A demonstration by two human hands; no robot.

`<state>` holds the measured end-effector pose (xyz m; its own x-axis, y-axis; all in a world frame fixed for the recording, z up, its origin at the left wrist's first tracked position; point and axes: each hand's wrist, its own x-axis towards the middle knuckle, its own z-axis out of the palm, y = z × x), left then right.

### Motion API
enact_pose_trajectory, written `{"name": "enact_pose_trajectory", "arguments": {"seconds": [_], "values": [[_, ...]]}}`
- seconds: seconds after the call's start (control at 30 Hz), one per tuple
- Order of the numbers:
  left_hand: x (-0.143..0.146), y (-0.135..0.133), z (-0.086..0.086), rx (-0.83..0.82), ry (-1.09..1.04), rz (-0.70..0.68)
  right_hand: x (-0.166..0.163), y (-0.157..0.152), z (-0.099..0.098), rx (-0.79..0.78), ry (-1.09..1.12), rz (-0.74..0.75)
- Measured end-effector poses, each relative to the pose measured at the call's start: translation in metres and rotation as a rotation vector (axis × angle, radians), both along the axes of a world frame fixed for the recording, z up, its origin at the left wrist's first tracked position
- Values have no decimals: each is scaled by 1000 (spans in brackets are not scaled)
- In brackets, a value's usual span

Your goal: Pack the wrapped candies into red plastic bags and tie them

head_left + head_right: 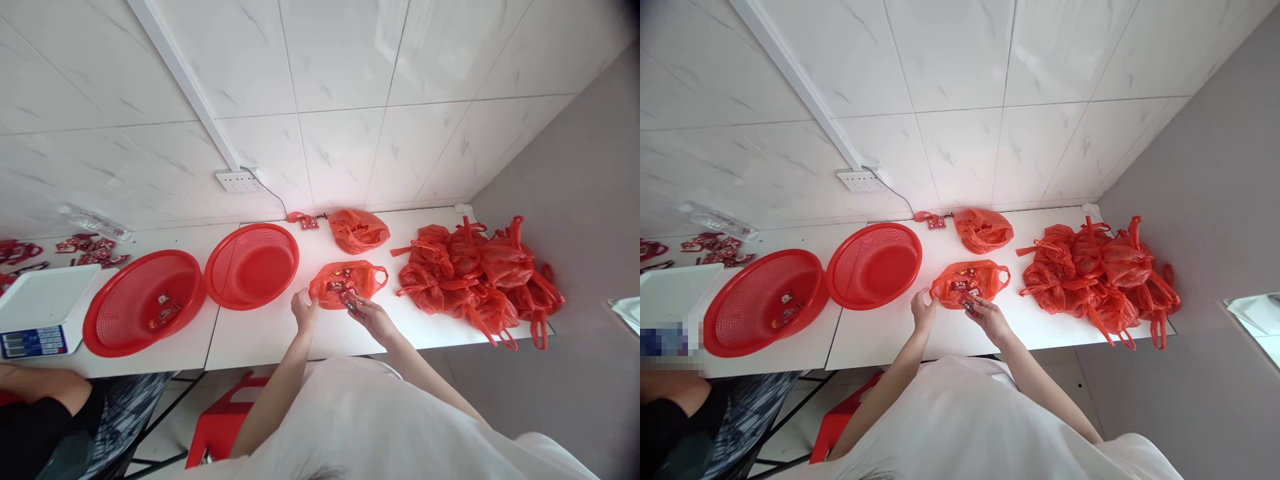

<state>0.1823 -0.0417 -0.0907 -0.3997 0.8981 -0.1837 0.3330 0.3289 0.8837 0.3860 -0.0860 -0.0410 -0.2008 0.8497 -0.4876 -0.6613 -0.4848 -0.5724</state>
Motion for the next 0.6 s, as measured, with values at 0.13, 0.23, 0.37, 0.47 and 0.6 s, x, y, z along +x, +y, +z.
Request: {"name": "enact_pose_trajectory", "arguments": {"seconds": [0.13,0.23,0.37,0.47,0.6], "values": [[2,-4,-15,-99,-42,2,0,0,-21,-99,-6,-37],[5,-1,-24,-143,-85,39,-2,-1,-43,-206,-56,-75],[8,9,-30,-154,-72,47,-10,11,-62,-252,-119,-97],[8,14,-30,-136,-65,54,-12,27,-66,-225,-133,-88],[6,14,-23,-88,-80,61,2,30,-70,-246,-212,-83]]}}
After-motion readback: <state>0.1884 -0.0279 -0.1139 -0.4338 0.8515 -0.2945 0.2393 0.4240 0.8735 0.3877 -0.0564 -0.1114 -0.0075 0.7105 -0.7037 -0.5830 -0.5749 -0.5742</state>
